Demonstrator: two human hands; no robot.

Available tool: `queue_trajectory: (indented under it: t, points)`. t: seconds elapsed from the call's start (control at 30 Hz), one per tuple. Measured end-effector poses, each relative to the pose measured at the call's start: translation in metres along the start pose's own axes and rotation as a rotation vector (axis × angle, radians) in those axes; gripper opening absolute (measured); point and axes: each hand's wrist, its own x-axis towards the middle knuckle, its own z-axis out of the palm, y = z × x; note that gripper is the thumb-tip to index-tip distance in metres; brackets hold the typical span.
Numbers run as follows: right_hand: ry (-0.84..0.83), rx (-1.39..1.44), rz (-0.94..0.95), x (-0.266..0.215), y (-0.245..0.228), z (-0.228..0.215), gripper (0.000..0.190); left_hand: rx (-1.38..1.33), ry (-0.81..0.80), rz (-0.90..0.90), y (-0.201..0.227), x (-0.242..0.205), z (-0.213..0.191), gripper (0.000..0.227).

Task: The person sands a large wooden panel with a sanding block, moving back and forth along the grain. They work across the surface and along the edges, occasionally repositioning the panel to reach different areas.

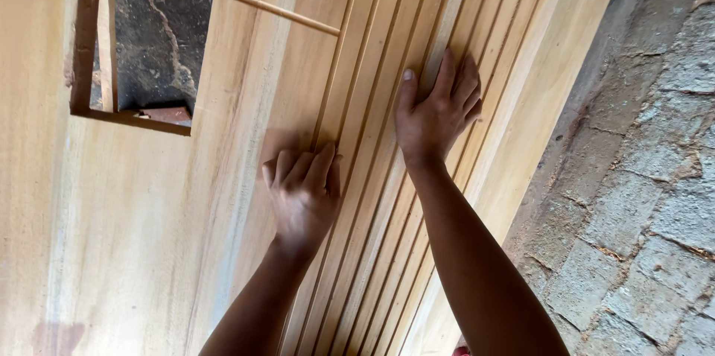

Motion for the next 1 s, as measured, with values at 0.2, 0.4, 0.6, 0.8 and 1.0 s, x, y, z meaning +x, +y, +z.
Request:
queue_trajectory:
  t: [0.2, 0.4, 0.6, 0.8, 1.0]
  points:
    - [-0.028, -0.028, 0.000, 0.002, 0.005, 0.002, 0.062, -0.016, -0.007, 0.005, 0.008, -0.010, -0.021, 0.032]
    - [-0.001, -0.004, -0.018, 0.005, 0.002, 0.001, 0.063, -0.112, 0.088, 0.018, -0.009, -0.026, 0.019, 0.022]
    - [0.010, -0.014, 0.014, 0.000, -0.002, -0.001, 0.061, -0.008, 0.132, 0.117, 0.010, 0.099, 0.070, 0.033]
    - [0.017, 0.006, -0.006, 0.000, -0.002, -0.005, 0.062, -0.112, 0.068, 0.007, 0.021, 0.083, 0.034, 0.034]
    - [0.023, -0.014, 0.017, 0.006, -0.004, -0.003, 0.065, 0.014, 0.206, 0.126, 0.015, 0.175, 0.101, 0.043]
